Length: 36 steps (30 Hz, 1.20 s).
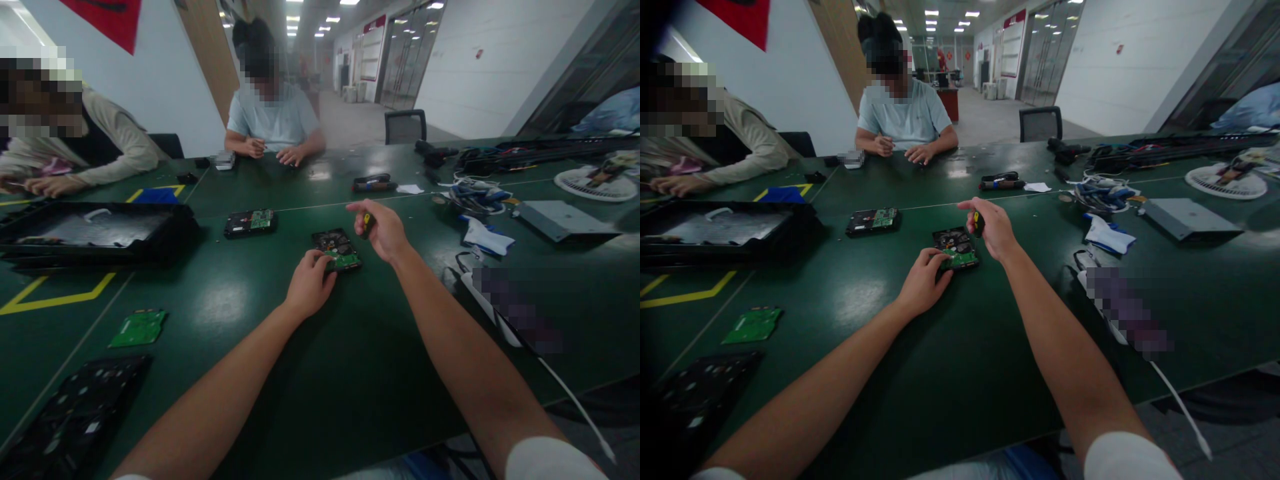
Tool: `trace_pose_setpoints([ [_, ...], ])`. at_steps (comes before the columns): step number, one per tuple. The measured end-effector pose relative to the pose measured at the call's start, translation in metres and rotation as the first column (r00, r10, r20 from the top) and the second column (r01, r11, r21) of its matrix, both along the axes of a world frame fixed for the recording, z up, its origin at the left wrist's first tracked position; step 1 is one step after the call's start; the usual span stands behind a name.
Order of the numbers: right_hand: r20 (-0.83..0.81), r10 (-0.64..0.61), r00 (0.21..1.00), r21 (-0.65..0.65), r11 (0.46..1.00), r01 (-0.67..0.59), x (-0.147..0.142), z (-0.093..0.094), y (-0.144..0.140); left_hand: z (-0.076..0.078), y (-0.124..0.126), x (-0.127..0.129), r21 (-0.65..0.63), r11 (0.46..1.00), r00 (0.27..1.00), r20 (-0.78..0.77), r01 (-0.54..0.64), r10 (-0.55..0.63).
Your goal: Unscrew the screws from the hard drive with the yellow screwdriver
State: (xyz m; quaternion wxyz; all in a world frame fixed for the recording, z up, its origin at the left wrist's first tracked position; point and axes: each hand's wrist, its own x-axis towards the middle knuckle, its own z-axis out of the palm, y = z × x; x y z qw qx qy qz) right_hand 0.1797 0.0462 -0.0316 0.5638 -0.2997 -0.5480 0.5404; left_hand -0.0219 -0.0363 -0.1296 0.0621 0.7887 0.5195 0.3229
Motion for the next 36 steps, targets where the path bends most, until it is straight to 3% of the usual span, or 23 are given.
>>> trace_pose_setpoints([
  [7,0.099,-0.104,0.990,0.089,0.991,0.096,-0.005,0.000,-0.004,0.000,0.000,0.000,0.000,1.000,1.000,-0.010,-0.004,0.004],
  [13,0.046,-0.075,0.996,-0.006,0.997,0.076,-0.010,-0.002,-0.007,0.000,0.000,0.001,-0.006,1.000,1.000,0.000,-0.005,0.005],
  [19,0.115,-0.086,0.990,0.024,0.996,0.083,-0.013,-0.003,-0.008,0.001,-0.001,0.001,-0.001,1.000,1.000,0.003,0.001,-0.001],
  [23,0.156,-0.177,0.972,0.046,0.984,0.171,-0.015,-0.004,-0.008,0.002,-0.001,0.001,0.001,1.000,1.000,0.009,-0.001,0.001],
  [36,0.165,-0.260,0.952,0.048,0.966,0.255,-0.015,0.000,-0.010,0.003,-0.002,0.002,-0.010,1.000,0.999,0.030,-0.010,0.010],
])
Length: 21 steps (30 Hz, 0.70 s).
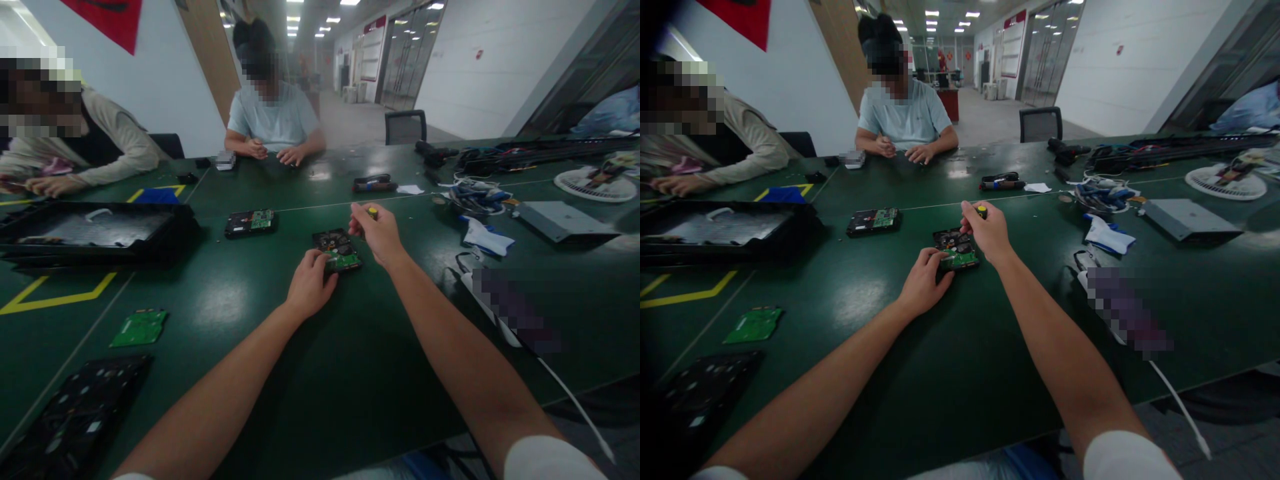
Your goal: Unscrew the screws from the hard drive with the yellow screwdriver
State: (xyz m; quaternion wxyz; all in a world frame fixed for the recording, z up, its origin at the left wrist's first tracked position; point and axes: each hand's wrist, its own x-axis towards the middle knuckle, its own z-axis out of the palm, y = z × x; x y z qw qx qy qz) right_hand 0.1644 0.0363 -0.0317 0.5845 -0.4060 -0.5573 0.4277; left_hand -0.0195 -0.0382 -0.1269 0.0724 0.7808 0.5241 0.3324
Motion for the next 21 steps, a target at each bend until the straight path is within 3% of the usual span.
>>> trace_pose_setpoints([
  [7,-0.066,-0.009,0.998,0.043,0.999,0.012,0.003,0.010,-0.001,-0.003,-0.001,0.000,-0.035,0.999,0.999,0.018,-0.033,0.033],
  [10,-0.050,-0.076,0.996,0.025,0.997,0.077,0.009,0.013,0.002,-0.002,-0.001,0.001,-0.036,0.998,0.996,0.070,-0.045,0.047],
  [12,0.018,-0.127,0.992,-0.042,0.991,0.127,0.016,0.012,0.006,-0.002,0.000,0.001,-0.056,0.996,0.989,0.126,-0.066,0.072],
  [14,0.211,-0.104,0.972,-0.123,0.984,0.131,0.024,0.009,0.009,-0.002,0.000,0.001,-0.088,0.991,0.977,0.180,-0.100,0.115],
  [17,0.564,-0.070,0.822,-0.142,0.973,0.180,0.034,0.002,0.013,-0.001,0.001,0.000,-0.119,0.984,0.962,0.226,-0.131,0.155],
  [19,0.782,-0.071,0.619,-0.080,0.974,0.213,0.035,-0.003,0.013,0.000,0.001,0.000,-0.121,0.984,0.958,0.239,-0.134,0.160],
  [21,0.885,-0.003,0.465,-0.102,0.974,0.201,0.031,-0.006,0.011,0.001,0.000,0.000,-0.116,0.984,0.954,0.252,-0.137,0.163],
])
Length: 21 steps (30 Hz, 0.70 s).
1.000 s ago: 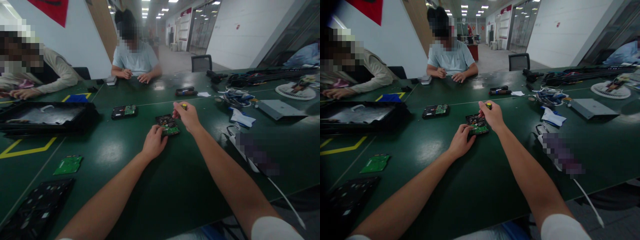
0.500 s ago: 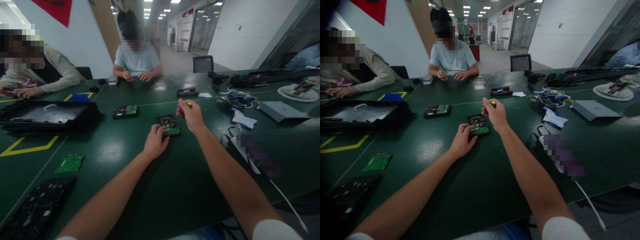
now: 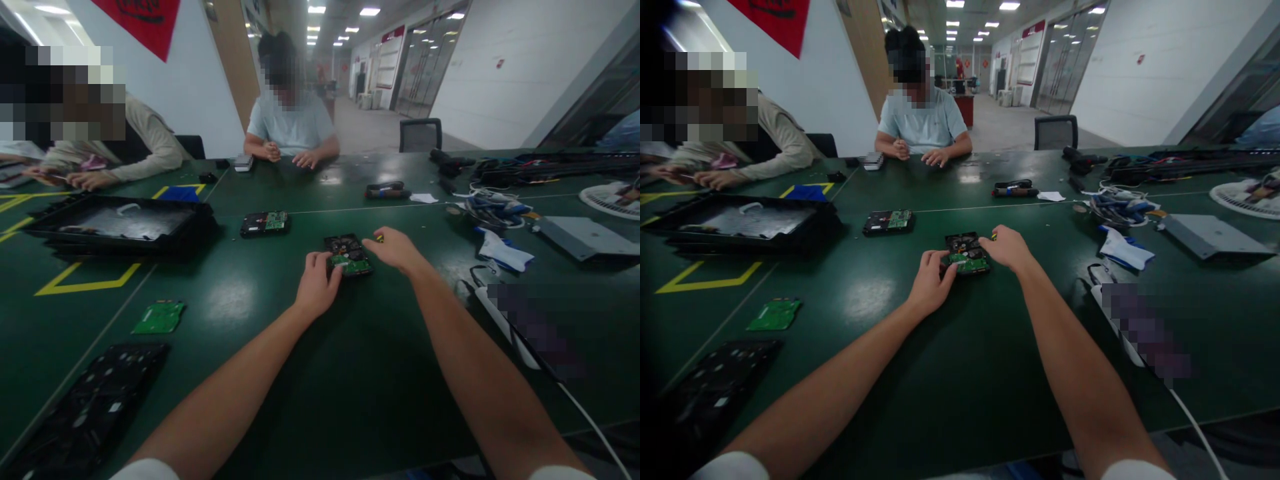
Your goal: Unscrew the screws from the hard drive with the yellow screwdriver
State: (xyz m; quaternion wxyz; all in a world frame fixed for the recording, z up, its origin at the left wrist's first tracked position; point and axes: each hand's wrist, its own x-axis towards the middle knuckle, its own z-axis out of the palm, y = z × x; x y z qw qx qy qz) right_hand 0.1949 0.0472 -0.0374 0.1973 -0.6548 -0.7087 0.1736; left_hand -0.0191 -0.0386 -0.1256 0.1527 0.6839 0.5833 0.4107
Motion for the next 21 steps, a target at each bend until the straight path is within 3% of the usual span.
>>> trace_pose_setpoints([
  [3,0.112,0.086,0.990,-0.136,0.988,-0.071,-0.015,-0.002,-0.009,0.004,-0.005,-0.001,0.026,0.999,0.999,0.017,-0.040,0.039],
  [7,0.162,0.166,0.973,-0.187,0.973,-0.135,-0.038,-0.003,-0.025,0.020,-0.030,-0.012,0.088,0.995,0.998,-0.036,-0.055,0.058],
  [10,0.203,0.151,0.967,-0.169,0.979,-0.117,-0.048,-0.003,-0.035,0.039,-0.069,-0.038,0.107,0.993,0.983,-0.175,-0.039,0.057],
  [13,0.221,0.137,0.966,-0.163,0.981,-0.101,-0.055,-0.003,-0.042,0.055,-0.120,-0.080,0.076,0.968,0.870,-0.427,-0.238,0.247],
  [15,0.241,0.134,0.961,-0.157,0.983,-0.098,-0.058,-0.003,-0.045,0.057,-0.154,-0.114,0.038,0.881,0.698,-0.594,-0.472,0.399],
  [17,0.273,0.130,0.953,-0.156,0.984,-0.090,-0.061,-0.003,-0.046,0.051,-0.184,-0.149,-0.044,0.740,0.545,-0.706,-0.671,0.452],
  [19,0.303,0.131,0.944,-0.161,0.983,-0.084,-0.063,-0.005,-0.046,0.041,-0.208,-0.182,-0.069,0.600,0.424,-0.772,-0.797,0.474],
  [21,0.316,0.138,0.939,-0.164,0.983,-0.089,-0.064,-0.007,-0.045,0.029,-0.224,-0.207,-0.049,0.501,0.333,-0.802,-0.864,0.495],
])
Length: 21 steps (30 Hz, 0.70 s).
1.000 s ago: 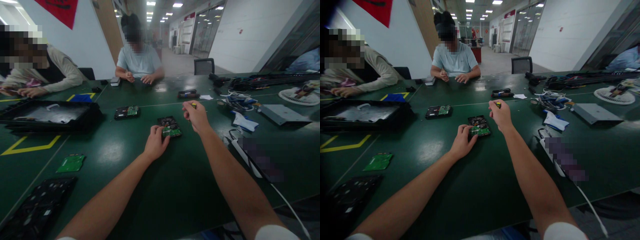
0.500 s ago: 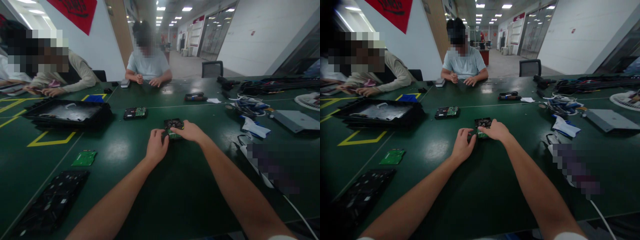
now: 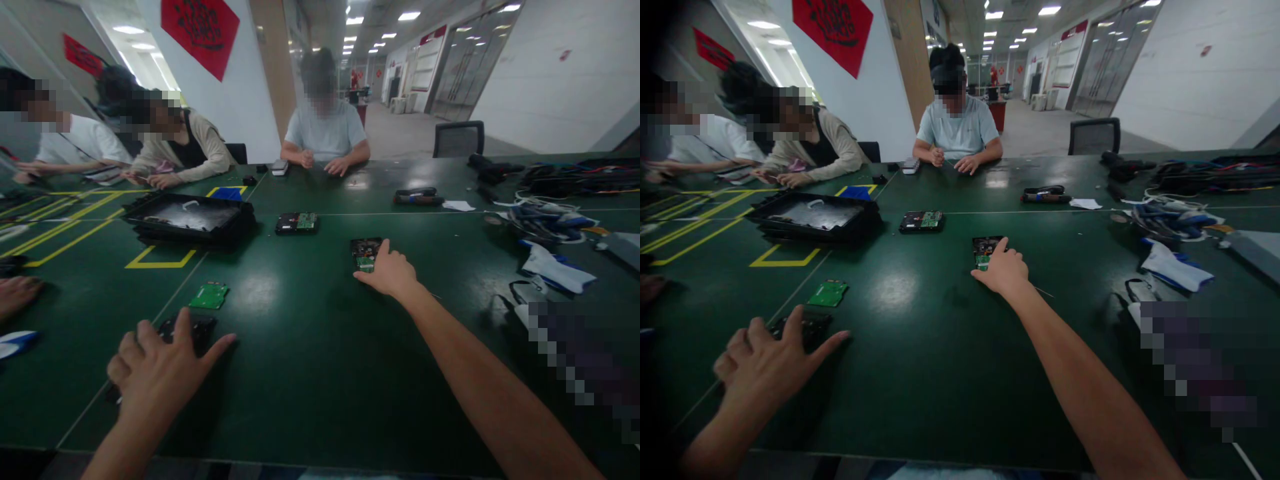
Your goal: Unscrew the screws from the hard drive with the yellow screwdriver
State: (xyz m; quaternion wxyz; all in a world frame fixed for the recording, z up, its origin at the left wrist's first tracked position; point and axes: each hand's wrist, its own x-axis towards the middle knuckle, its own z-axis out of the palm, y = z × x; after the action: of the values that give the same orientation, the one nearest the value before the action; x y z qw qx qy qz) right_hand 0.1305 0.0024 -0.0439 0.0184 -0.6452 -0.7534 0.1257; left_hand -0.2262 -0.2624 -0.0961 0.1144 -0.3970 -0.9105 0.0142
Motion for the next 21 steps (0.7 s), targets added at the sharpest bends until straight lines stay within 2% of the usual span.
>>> trace_pose_setpoints([
  [2,0.003,0.000,1.000,0.005,1.000,0.000,-0.001,-0.002,0.001,-0.009,-0.007,-0.015,-0.031,0.998,0.998,0.037,-0.054,0.055],
  [5,0.015,-0.013,1.000,0.018,1.000,0.012,-0.003,-0.004,-0.001,-0.014,-0.006,-0.022,-0.062,0.998,0.990,0.132,-0.031,0.039],
  [9,0.043,-0.010,0.999,0.011,1.000,0.009,-0.009,-0.004,-0.005,-0.010,0.008,-0.027,-0.047,0.999,0.988,0.153,-0.015,0.022],
  [16,0.052,-0.025,0.998,-0.004,1.000,0.025,-0.013,-0.001,-0.004,-0.003,0.037,-0.055,-0.128,0.991,0.959,0.273,-0.039,0.073],
  [21,0.036,-0.043,0.998,-0.011,0.999,0.043,-0.011,-0.003,-0.003,0.000,0.050,-0.057,-0.151,0.988,0.963,0.263,-0.019,0.059],
])
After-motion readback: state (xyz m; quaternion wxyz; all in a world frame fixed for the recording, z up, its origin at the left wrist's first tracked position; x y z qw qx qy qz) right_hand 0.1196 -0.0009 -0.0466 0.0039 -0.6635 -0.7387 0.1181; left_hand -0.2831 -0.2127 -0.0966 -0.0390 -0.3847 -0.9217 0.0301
